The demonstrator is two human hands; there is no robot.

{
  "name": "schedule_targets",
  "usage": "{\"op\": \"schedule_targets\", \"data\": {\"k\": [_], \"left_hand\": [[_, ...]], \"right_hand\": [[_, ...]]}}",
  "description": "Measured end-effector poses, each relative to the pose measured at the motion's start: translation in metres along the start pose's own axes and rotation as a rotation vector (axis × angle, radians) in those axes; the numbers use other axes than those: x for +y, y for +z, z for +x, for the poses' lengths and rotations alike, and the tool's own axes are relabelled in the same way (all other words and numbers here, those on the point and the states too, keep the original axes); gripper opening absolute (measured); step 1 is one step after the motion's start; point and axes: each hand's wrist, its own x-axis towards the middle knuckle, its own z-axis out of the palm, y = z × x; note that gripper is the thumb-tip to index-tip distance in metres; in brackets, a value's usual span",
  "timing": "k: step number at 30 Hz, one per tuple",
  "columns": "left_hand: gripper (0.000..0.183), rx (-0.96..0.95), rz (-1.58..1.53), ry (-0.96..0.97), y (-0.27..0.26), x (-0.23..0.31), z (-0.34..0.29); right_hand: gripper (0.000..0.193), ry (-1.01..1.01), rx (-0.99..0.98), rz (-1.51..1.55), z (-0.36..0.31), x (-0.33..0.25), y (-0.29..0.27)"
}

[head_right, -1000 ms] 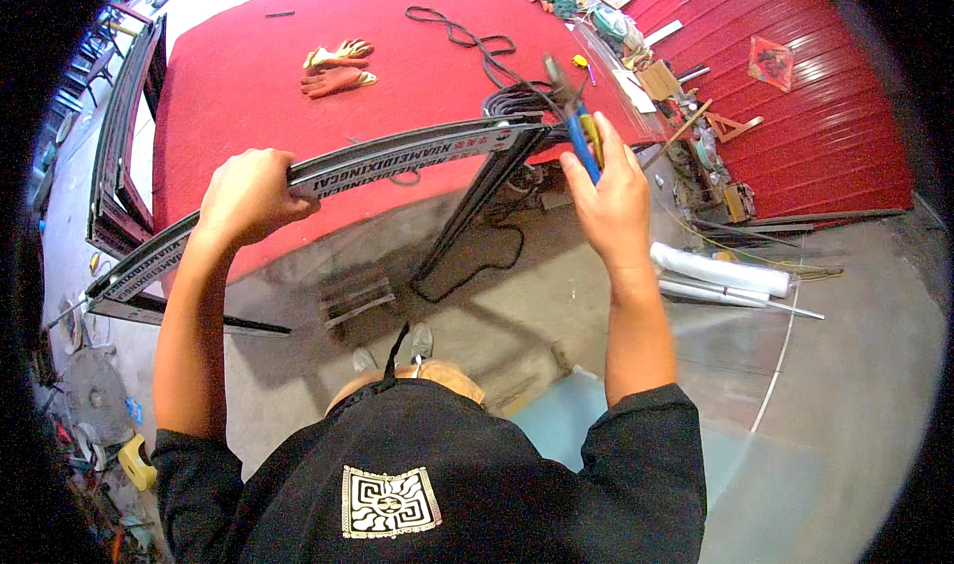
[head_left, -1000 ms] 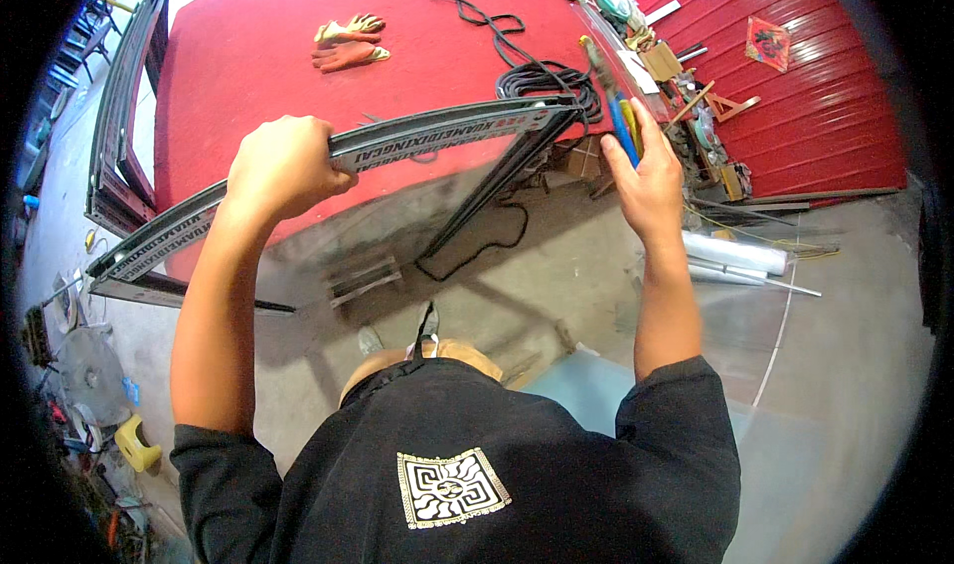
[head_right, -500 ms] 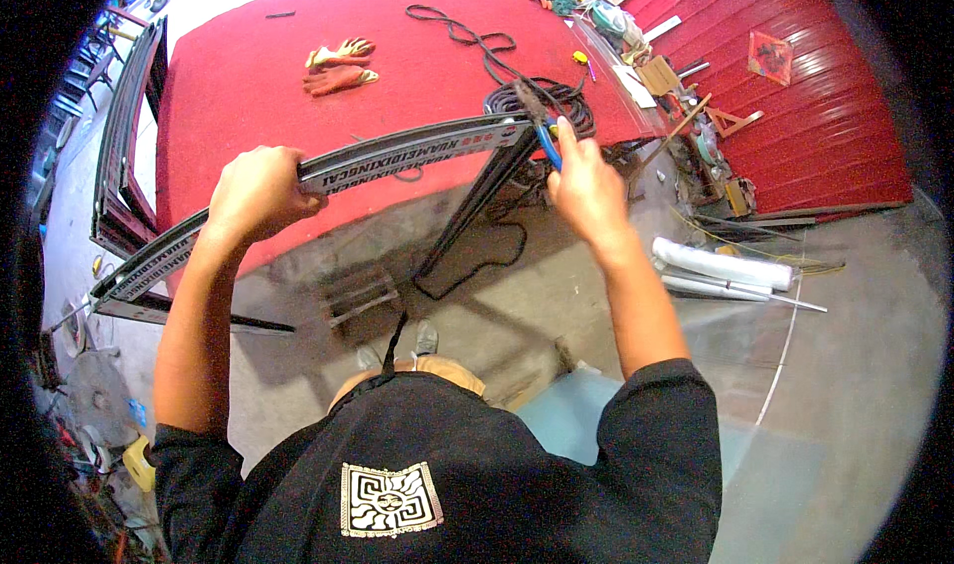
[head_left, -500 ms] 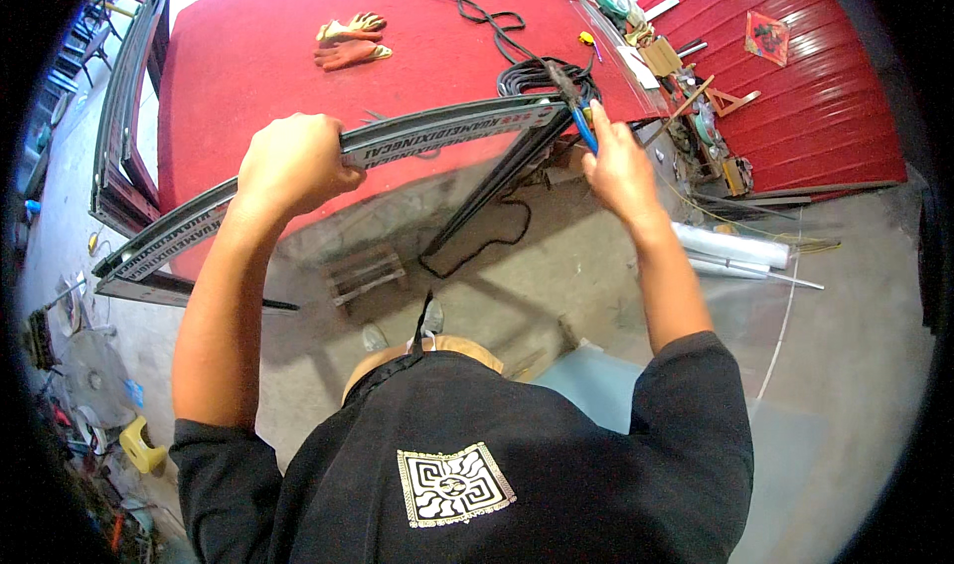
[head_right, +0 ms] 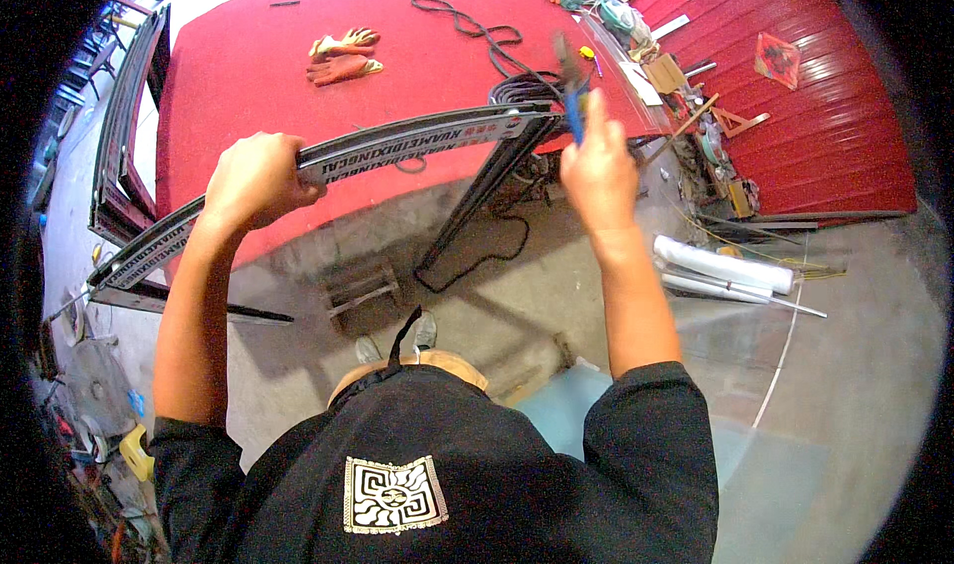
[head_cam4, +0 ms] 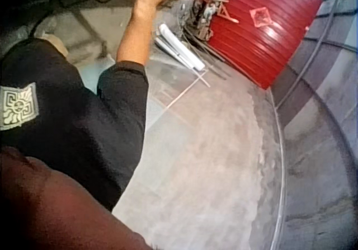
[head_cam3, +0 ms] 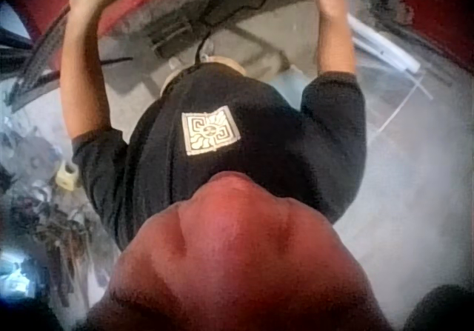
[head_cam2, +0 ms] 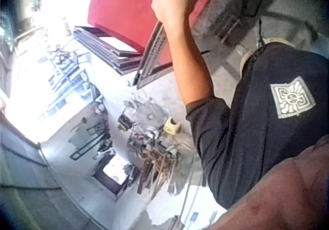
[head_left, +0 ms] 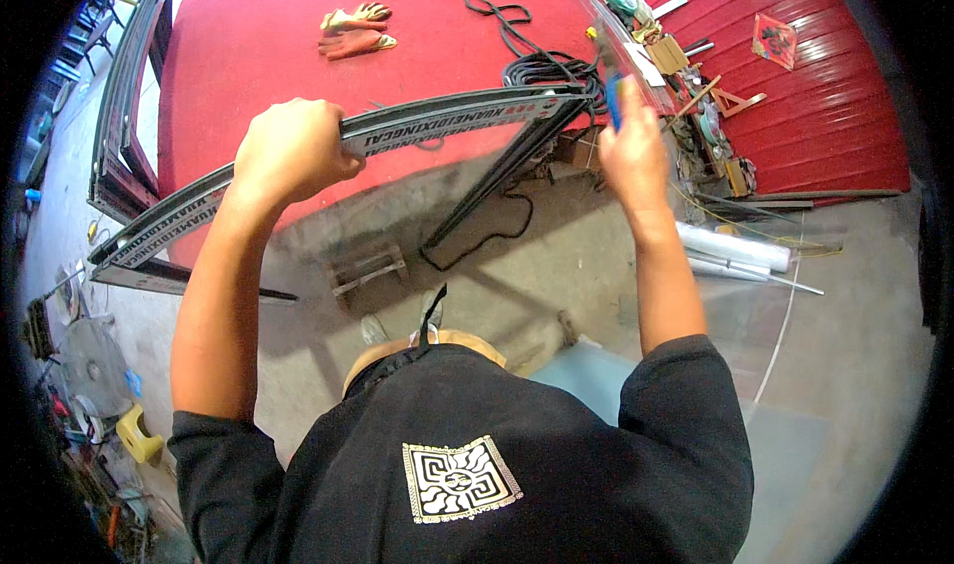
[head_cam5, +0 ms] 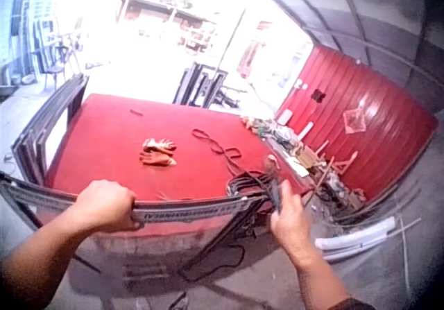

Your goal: The person fits a black rubber seal into the groove of a metal window frame by hand, then picks up a large window assembly and uses pliers to crimp the corner joint.

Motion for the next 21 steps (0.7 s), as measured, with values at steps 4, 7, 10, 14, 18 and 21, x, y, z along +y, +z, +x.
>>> {"op": "schedule_targets", "data": {"k": [4, 7, 10, 14, 18, 21], "left_hand": [[0.029, -0.001, 0.028, -0.012, -0.002, -0.004, -0.003], [0.032, 0.003, 0.024, 0.004, 0.001, -0.002, 0.001], [0.033, -0.01, 0.013, 0.002, -0.001, -0.001, 0.001], [0.035, -0.011, 0.052, 0.005, 0.001, -0.005, 0.002], [0.036, -0.012, 0.02, -0.024, 0.004, -0.011, 0.0], [0.038, -0.057, 0.018, -0.038, 0.002, -0.009, 0.0]], "right_hand": [[0.071, -0.077, -0.145, -0.051, 0.002, -0.005, -0.008], [0.073, -0.081, -0.059, -0.032, -0.001, 0.009, -0.006], [0.073, -0.012, -0.078, -0.057, -0.018, -0.001, 0.024], [0.074, -0.12, -0.128, -0.056, -0.002, 0.006, -0.002], [0.072, -0.148, 0.079, 0.127, -0.005, -0.001, -0.003], [0.072, -0.142, 0.123, 0.277, -0.008, -0.012, -0.003]]}}
